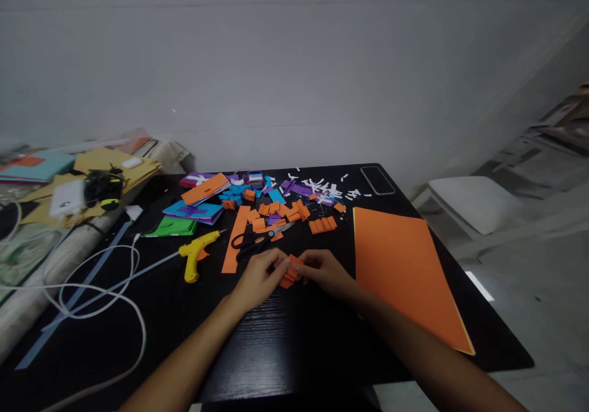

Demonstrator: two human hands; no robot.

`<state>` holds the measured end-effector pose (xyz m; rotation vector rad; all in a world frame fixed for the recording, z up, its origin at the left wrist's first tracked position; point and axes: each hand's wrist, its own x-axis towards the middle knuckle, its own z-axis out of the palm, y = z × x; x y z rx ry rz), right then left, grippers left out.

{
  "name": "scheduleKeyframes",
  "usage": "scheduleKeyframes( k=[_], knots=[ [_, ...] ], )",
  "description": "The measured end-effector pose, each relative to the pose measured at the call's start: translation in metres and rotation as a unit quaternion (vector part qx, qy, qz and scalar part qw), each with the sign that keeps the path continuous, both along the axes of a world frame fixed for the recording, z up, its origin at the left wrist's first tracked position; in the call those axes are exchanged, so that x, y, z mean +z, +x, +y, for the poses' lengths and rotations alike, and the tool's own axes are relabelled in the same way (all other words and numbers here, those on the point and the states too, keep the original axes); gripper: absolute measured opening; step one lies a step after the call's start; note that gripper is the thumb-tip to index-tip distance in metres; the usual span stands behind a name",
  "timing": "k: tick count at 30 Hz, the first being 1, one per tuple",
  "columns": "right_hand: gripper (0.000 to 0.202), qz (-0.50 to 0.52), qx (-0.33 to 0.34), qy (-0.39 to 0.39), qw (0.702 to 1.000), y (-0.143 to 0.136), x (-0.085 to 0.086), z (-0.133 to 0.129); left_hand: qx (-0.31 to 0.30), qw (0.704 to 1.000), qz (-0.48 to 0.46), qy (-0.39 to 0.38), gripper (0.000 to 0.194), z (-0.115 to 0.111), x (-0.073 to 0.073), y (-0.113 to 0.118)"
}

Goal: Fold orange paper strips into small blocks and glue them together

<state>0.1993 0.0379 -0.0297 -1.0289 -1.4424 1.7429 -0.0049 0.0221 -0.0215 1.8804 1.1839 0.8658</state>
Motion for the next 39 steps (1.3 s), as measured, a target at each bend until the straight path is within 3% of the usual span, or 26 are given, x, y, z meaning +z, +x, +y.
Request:
scheduleKeyframes(
  k=[13, 17, 22, 30, 39],
  knots=[
    [0.043, 0.004, 0.022, -0.012, 1.000, 0.003, -0.002, 0.003, -0.002, 1.000, -0.010, -0.025, 0.034, 0.000, 0.002, -0.001],
    [0.042, 0.027, -0.015, -0.014, 0.999, 0.002, -0.003, 0.003, -0.005, 0.996, -0.061, -0.070, 0.029, 0.002, 0.004, -0.002],
    [0.037, 0.058, -0.081, -0.048, 0.994, 0.003, -0.005, 0.005, 0.005, 0.991, -0.069, -0.114, 0.030, 0.005, -0.004, -0.003],
    [0.034, 0.030, -0.053, -0.012, 0.998, 0.003, -0.001, 0.003, 0.019, 0.993, -0.038, -0.106, 0.033, 0.006, -0.009, -0.005],
    [0.032, -0.039, -0.077, 0.028, 0.996, 0.005, -0.003, 0.001, 0.027, 0.997, -0.023, -0.068, 0.028, 0.004, -0.005, -0.001]
  ],
)
